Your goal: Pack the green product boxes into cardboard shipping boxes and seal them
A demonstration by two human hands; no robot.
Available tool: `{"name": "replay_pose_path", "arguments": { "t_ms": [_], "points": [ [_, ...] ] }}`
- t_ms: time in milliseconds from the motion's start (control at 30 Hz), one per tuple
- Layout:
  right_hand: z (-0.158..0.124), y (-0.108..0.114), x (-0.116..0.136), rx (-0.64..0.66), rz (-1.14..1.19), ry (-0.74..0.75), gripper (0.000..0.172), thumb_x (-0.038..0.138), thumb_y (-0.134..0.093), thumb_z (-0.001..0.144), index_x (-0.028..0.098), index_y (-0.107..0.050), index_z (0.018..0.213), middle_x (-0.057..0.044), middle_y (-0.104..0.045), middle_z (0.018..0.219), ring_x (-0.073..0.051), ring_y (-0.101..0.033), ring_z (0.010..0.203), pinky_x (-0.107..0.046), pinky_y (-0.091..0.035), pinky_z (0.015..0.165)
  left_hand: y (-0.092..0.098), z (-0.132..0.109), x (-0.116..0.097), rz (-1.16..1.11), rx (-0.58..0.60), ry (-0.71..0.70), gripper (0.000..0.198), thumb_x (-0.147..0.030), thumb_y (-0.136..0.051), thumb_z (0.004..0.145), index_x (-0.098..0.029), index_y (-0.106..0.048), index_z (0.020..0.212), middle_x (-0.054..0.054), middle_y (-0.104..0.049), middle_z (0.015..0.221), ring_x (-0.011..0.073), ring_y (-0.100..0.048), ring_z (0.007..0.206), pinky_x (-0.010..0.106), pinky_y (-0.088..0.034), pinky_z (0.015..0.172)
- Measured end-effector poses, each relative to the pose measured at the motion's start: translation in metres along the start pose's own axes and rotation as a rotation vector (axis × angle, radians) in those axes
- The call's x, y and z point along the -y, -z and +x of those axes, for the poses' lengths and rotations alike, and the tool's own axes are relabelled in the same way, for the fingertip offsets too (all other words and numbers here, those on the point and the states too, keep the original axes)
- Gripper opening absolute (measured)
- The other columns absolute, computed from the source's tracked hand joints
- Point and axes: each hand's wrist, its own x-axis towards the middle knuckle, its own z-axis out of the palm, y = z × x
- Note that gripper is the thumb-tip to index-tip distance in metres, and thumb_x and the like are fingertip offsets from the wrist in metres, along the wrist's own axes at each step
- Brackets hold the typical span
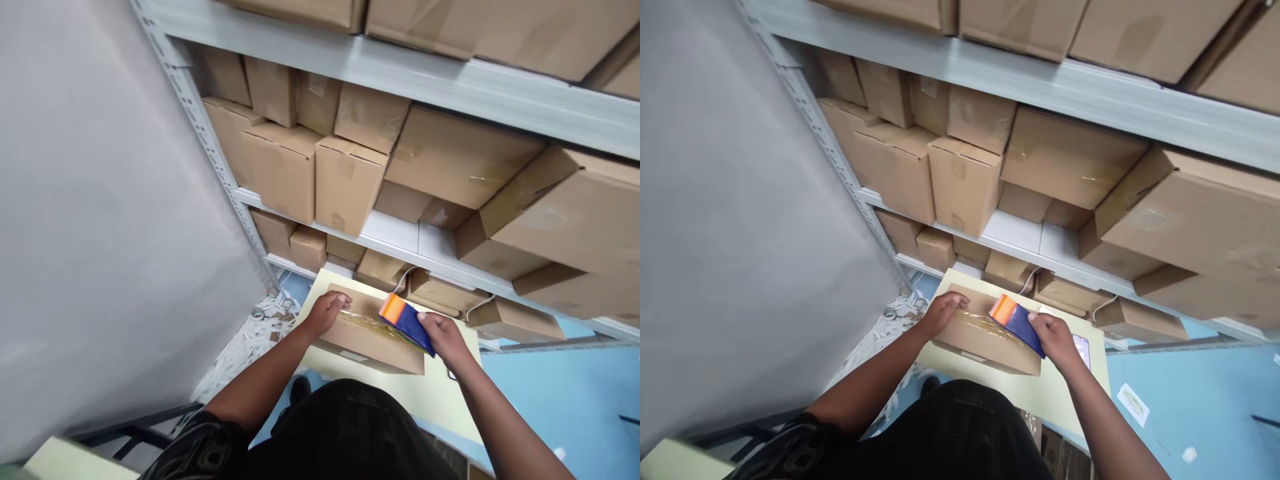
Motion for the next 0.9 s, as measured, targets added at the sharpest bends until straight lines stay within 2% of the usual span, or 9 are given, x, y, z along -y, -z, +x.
{"name": "replay_pose_path", "arguments": {
  "t_ms": [67, 133, 233, 367, 500, 633, 733, 900],
  "points": [
    [0.020, -0.028, 0.029, 0.084, -0.058, 0.065, 0.062, 0.076, -0.053, 0.087, 0.022, -0.045, 0.058, 0.004, -0.039, 0.054, -0.013, -0.036, 0.055, -0.026, -0.029, 0.052, 0.002, -0.002, 0.004, -0.183, -0.032, 0.044, 0.068, -0.068, -0.034, 0.101, -0.014, -0.074, 0.101, 0.011, -0.072, 0.088, 0.0212, -0.065, 0.081, 0.034, -0.050, 0.080],
    [0.034, -0.052, 0.045, 0.122, -0.120, 0.125, 0.063, 0.076, -0.054, 0.086, 0.023, -0.042, 0.056, 0.005, -0.035, 0.053, -0.012, -0.035, 0.054, -0.026, -0.027, 0.051, 0.004, -0.004, 0.007, -0.269, -0.052, 0.075, 0.070, -0.072, -0.034, 0.099, -0.014, -0.073, 0.097, 0.008, -0.070, 0.082, 0.0195, -0.062, 0.075, 0.032, -0.049, 0.074],
    [0.045, -0.075, 0.053, 0.152, -0.169, 0.165, 0.062, 0.075, -0.057, 0.085, 0.022, -0.043, 0.055, 0.005, -0.033, 0.053, -0.012, -0.035, 0.054, -0.025, -0.025, 0.051, 0.004, -0.006, 0.007, -0.282, -0.092, 0.112, 0.060, -0.069, -0.046, 0.096, -0.016, -0.069, 0.082, 0.005, -0.065, 0.077, 0.0189, -0.058, 0.074, 0.030, -0.046, 0.070],
    [0.052, -0.089, 0.050, 0.184, -0.171, 0.163, 0.063, 0.078, -0.050, 0.086, 0.023, -0.044, 0.056, 0.005, -0.034, 0.053, -0.012, -0.033, 0.053, -0.025, -0.027, 0.051, 0.003, -0.004, 0.003, -0.347, -0.115, 0.152, 0.050, -0.065, -0.059, 0.091, -0.017, -0.065, 0.076, 0.002, -0.065, 0.076, 0.0183, -0.058, 0.075, 0.029, -0.045, 0.070],
    [0.055, -0.095, 0.049, 0.159, -0.165, 0.169, 0.065, 0.081, -0.048, 0.086, 0.024, -0.040, 0.057, 0.005, -0.033, 0.053, -0.012, -0.034, 0.052, -0.025, -0.027, 0.050, 0.002, -0.002, 0.003, -0.418, -0.161, 0.174, 0.048, -0.064, -0.056, 0.093, -0.018, -0.066, 0.082, 0.002, -0.066, 0.078, 0.0173, -0.059, 0.074, 0.029, -0.046, 0.072],
    [0.057, -0.095, 0.050, 0.138, -0.185, 0.162, 0.065, 0.080, -0.048, 0.087, 0.024, -0.039, 0.056, 0.005, -0.034, 0.051, -0.013, -0.035, 0.051, -0.026, -0.028, 0.049, 0.002, -0.001, 0.002, -0.375, -0.164, 0.151, 0.046, -0.060, -0.053, 0.096, -0.018, -0.066, 0.084, 0.002, -0.068, 0.080, 0.0177, -0.061, 0.075, 0.029, -0.047, 0.073],
    [0.056, -0.087, 0.052, 0.137, -0.256, 0.127, 0.063, 0.076, -0.051, 0.088, 0.024, -0.044, 0.054, 0.005, -0.039, 0.049, -0.013, -0.039, 0.050, -0.026, -0.029, 0.050, 0.001, -0.001, 0.001, -0.251, -0.199, 0.124, 0.042, -0.055, -0.050, 0.099, -0.018, -0.066, 0.085, 0.003, -0.069, 0.082, 0.0184, -0.062, 0.078, 0.029, -0.047, 0.074],
    [0.049, -0.064, 0.046, 0.130, -0.361, 0.092, 0.063, 0.074, -0.051, 0.089, 0.024, -0.048, 0.052, 0.003, -0.046, 0.047, -0.015, -0.044, 0.048, -0.028, -0.030, 0.050, 0.002, 0.000, 0.004, -0.049, -0.346, 0.130, 0.043, -0.053, -0.046, 0.100, -0.020, -0.063, 0.079, 0.000, -0.063, 0.068, 0.0169, -0.059, 0.068, 0.028, -0.044, 0.068]
  ]
}}
